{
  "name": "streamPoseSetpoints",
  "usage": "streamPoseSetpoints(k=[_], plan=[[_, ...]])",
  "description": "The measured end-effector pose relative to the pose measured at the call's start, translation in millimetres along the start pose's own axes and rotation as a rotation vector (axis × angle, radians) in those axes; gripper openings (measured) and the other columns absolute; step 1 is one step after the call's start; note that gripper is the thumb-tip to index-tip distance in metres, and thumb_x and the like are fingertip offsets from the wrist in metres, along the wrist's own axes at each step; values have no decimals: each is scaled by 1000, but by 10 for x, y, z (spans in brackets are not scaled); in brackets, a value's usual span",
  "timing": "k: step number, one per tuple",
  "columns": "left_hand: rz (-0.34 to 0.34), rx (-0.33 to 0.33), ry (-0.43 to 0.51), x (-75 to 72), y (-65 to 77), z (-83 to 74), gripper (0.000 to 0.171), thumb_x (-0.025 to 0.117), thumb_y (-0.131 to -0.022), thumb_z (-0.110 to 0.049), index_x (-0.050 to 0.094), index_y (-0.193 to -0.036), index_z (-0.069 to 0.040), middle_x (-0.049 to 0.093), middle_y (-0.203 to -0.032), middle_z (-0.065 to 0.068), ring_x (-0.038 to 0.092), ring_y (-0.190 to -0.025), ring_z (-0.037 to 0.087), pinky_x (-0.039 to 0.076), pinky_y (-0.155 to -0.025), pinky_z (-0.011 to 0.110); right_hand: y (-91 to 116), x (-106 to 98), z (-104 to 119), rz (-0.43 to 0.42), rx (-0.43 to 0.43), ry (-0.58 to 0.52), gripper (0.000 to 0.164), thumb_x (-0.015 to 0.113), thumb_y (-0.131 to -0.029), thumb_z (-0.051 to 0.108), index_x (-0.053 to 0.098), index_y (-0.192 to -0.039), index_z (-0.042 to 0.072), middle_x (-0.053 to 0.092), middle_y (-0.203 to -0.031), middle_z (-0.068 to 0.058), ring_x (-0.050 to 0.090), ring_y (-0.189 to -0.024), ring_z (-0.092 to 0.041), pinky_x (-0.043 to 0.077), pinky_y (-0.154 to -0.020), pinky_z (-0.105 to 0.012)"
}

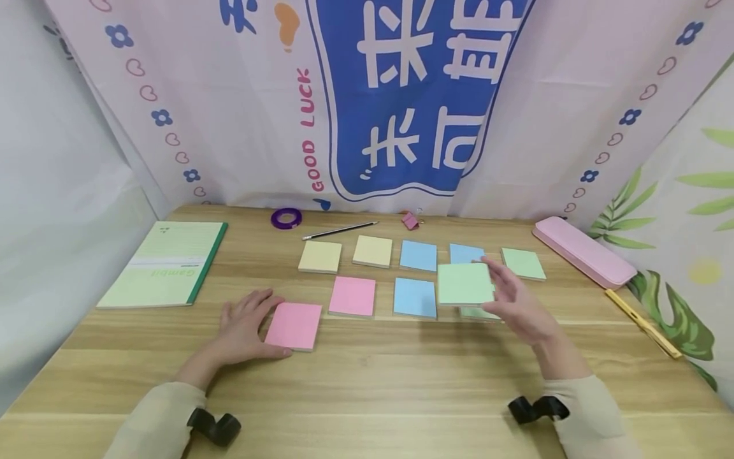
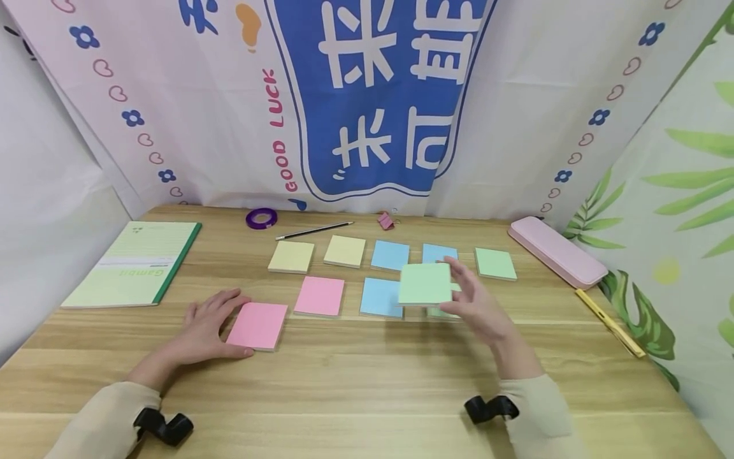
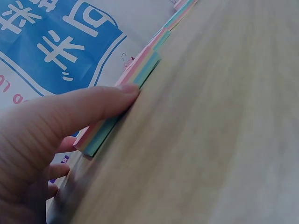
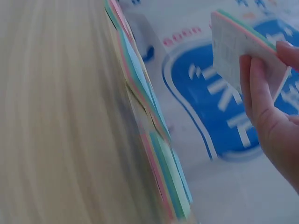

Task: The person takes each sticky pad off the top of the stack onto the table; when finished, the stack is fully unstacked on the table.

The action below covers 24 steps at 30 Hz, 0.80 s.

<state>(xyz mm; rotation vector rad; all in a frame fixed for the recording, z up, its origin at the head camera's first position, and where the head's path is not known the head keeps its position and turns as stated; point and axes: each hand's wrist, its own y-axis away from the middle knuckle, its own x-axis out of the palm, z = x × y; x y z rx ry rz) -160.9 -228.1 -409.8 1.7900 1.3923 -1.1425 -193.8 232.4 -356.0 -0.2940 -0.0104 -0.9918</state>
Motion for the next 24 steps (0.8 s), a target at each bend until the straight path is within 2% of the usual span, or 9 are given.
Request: streamPoseSetpoints(k=[1, 4, 5, 10, 12, 14, 20, 22, 24], plan=[[-1, -2, -1, -2, 4, 0, 98, 65, -51, -67, 37, -127, -10, 22, -135, 19, 10, -122, 40, -7, -88, 64, 51, -87, 14, 10, -11, -36, 75, 41, -74, -23, 5, -136, 0, 6, -141, -10, 8, -127, -14, 13, -101, -36], [-3, -3, -2, -6, 11, 1, 98, 65, -52, -67, 37, -127, -10, 22, -135, 19, 10, -122, 40, -6, -88, 64, 200, -345, 31, 34, -39, -130, 72, 36, -76, -25, 6, -136, 2, 10, -138, -12, 22, -124, -16, 34, -91, -28], [-4, -2, -1, -7, 12, 1, 98, 65, -52, -66, 37, -127, -10, 22, -135, 19, 10, -122, 40, -6, -88, 64, 253, -424, 36, 30, -44, -147, 71, 34, -77, -25, 7, -136, 3, 8, -138, -11, 25, -122, -14, 37, -89, -27], [-6, 10, 13, -9, 12, -2, 97, 66, -52, -65, 38, -127, -10, 23, -135, 19, 10, -122, 40, -6, -87, 64, 534, -780, 35, 10, -44, -164, 68, 29, -80, -23, 9, -138, 6, -20, -140, -5, 22, -121, -3, 38, -87, -24], [-8, 13, 14, -8, 13, 0, 97, 66, -52, -65, 38, -127, -10, 23, -135, 19, 10, -122, 40, -6, -87, 64, 631, -900, 10, 13, -45, -173, 67, 28, -80, -23, 9, -138, 7, -25, -139, -4, 21, -121, 0, 38, -87, -24], [-9, 14, 11, -5, 14, 3, 97, 66, -52, -65, 38, -127, -11, 23, -135, 18, 10, -122, 40, -6, -88, 64, 706, -1004, -25, 14, -41, -194, 68, 28, -80, -23, 9, -138, 7, -23, -140, -3, 21, -122, -1, 38, -87, -24], [-18, 18, 2, -3, 21, 4, 97, 65, -52, -66, 38, -126, -10, 24, -134, 18, 11, -122, 40, -5, -87, 64, 847, -1204, -116, -32, 48, -141, 71, 31, -79, -22, 4, -138, 7, -32, -135, -3, -22, -122, -7, 37, -87, -22], [-21, 19, 0, -2, 19, 0, 97, 65, -52, -66, 39, -126, -10, 24, -134, 18, 11, -122, 40, -5, -87, 64, 884, -1242, -138, -53, 78, -101, 72, 33, -80, -21, 1, -138, 6, -30, -135, -5, -25, -120, -11, 35, -89, -22], [-23, 20, -4, -2, 17, -5, 97, 65, -52, -66, 38, -126, -10, 24, -134, 18, 11, -122, 40, -5, -87, 64, 912, -1276, -157, -65, 110, -53, 73, 35, -80, -19, -1, -138, 7, -27, -137, -8, -11, -125, -8, 36, -88, -22]])
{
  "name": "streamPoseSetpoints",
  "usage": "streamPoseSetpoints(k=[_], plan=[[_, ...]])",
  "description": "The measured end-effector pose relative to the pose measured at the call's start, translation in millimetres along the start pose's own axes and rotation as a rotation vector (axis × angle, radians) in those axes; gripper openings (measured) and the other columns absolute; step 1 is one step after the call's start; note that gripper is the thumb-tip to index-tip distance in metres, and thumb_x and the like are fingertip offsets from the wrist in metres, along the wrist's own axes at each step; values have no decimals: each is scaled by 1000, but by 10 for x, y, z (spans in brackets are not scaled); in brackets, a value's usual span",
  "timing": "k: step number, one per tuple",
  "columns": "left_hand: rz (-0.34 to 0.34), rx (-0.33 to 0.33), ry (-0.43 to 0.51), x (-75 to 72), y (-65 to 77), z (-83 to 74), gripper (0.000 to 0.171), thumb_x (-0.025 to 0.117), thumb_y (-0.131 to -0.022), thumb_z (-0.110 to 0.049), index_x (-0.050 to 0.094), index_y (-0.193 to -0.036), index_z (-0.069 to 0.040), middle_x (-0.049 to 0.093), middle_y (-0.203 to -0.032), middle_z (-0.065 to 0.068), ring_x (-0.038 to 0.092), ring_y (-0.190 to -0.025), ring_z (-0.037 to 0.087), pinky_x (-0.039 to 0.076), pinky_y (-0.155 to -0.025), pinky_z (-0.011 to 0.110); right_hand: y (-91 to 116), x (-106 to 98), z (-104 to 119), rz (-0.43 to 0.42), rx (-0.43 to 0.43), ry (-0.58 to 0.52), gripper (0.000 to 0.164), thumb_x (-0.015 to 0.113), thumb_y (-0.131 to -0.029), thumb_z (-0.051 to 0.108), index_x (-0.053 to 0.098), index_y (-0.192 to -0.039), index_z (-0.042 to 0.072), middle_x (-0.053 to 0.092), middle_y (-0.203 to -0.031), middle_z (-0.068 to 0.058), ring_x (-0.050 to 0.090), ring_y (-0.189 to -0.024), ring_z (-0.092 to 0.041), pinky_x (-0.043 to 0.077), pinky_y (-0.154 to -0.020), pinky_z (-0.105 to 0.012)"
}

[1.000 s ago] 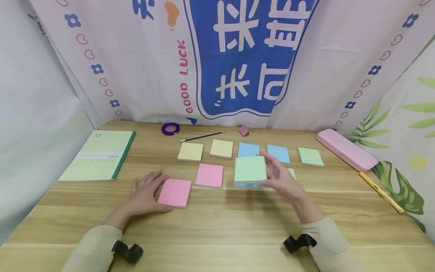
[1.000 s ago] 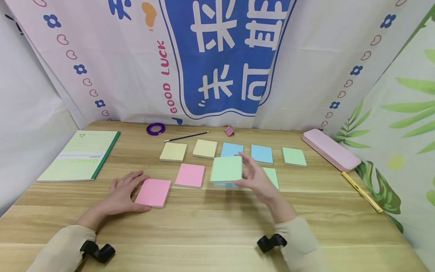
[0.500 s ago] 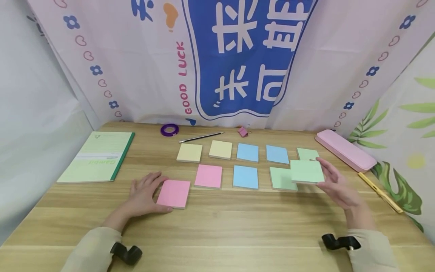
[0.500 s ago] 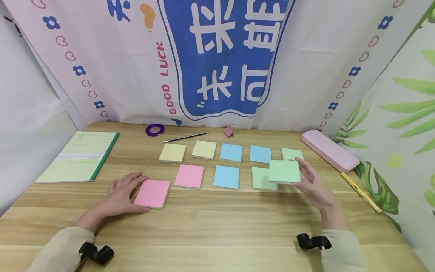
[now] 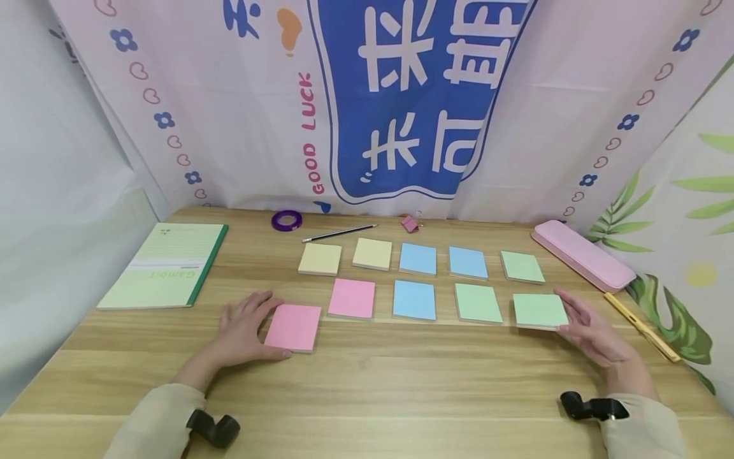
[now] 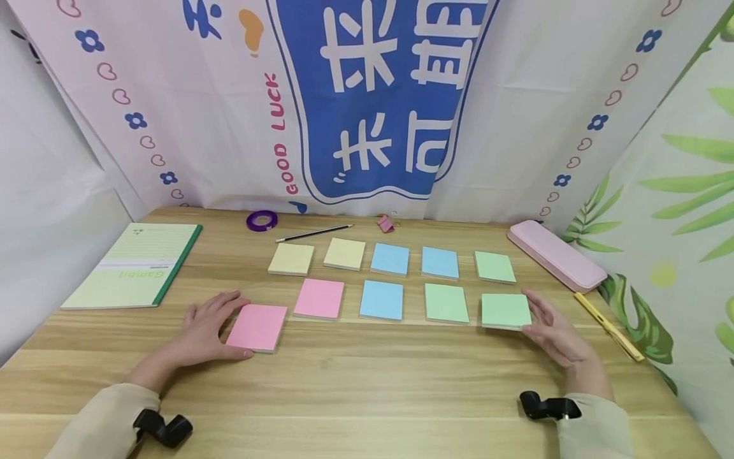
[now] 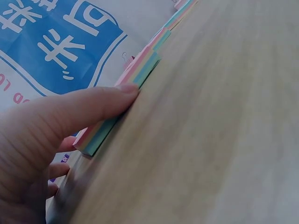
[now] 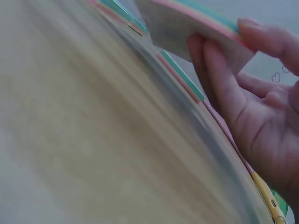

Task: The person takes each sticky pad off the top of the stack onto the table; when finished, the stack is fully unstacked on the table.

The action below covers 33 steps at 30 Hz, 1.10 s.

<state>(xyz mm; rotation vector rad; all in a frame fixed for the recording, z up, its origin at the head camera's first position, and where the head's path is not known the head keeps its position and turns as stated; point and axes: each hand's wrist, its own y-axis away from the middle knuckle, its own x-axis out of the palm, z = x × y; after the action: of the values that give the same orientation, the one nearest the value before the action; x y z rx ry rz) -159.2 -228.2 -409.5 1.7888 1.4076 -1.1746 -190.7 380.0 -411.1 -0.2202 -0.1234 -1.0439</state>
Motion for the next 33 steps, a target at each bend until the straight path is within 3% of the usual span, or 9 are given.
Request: streamPoseSetpoints(k=[2, 5, 8, 12, 16, 22, 27, 30, 33], plan=[[-1, -2, 1, -4, -1, -2, 97, 65, -52, -66, 38, -126, -10, 24, -134, 19, 11, -122, 40, -5, -87, 64, 10, -27, -17, -9, 31, 37, 73, 36, -81, -18, 0, -138, 8, -23, -139, -11, 12, -126, -8, 37, -87, -23], [-3, -3, 1, -13, -5, -3, 97, 66, -52, -66, 38, -126, -10, 24, -134, 19, 11, -122, 40, -5, -87, 64, 8, -50, -19, -21, 65, 63, 72, 36, -83, -15, -2, -139, 10, -21, -138, -16, 37, -112, -6, 39, -85, -24], [-2, -2, 3, -24, -13, -5, 97, 66, -52, -65, 38, -126, -9, 24, -134, 19, 11, -122, 40, -5, -87, 64, -2, -43, 1, -47, 48, 27, 69, 34, -86, -12, -8, -137, 9, -5, -141, -13, 43, -107, -8, 39, -85, -23], [5, -3, 2, -27, -19, -7, 97, 65, -53, -65, 37, -127, -9, 24, -134, 19, 10, -122, 40, -5, -88, 64, -15, -6, 32, -99, 0, -75, 66, 28, -89, -10, -19, -133, 5, 35, -128, 3, 46, -105, -8, 40, -83, -22], [14, -9, 4, -21, -16, -8, 98, 65, -53, -66, 37, -128, -9, 23, -135, 20, 10, -122, 40, -6, -88, 63, -28, 32, 61, -151, -7, -131, 64, 27, -91, -6, -23, -129, 1, 51, -114, 6, 48, -103, -8, 40, -83, -20], [29, -21, -3, -30, -6, -21, 100, 63, -54, -67, 35, -129, -7, 22, -135, 21, 9, -123, 40, -6, -87, 64, -70, 101, 134, -266, 31, -63, 66, 34, -92, 2, -20, -129, -3, 55, -105, 6, 53, -97, -9, 43, -79, -21], [53, -39, 4, -84, 7, -57, 104, 61, -56, -67, 28, -133, -5, 21, -135, 23, 10, -122, 41, -5, -87, 65, -97, 194, 261, -274, 6, 40, 67, 36, -92, 4, -17, -131, -5, 52, -106, 7, 53, -96, -8, 43, -78, -21], [63, -51, -16, -175, -23, -67, 103, 56, -63, -67, 22, -134, -1, 21, -134, 26, 14, -121, 44, -2, -86, 66, -162, 277, 382, -305, 27, 158, 68, 40, -91, 7, -13, -133, -3, 44, -108, 6, 52, -95, -3, 42, -78, -17], [66, -76, -75, -340, -103, -77, 95, 47, -73, -64, 17, -134, 3, 20, -133, 28, 13, -119, 47, -1, -86, 67, -275, 374, 523, -345, 68, 269, 70, 44, -90, 12, -9, -135, 0, 37, -114, -4, 49, -94, 2, 38, -82, -16]])
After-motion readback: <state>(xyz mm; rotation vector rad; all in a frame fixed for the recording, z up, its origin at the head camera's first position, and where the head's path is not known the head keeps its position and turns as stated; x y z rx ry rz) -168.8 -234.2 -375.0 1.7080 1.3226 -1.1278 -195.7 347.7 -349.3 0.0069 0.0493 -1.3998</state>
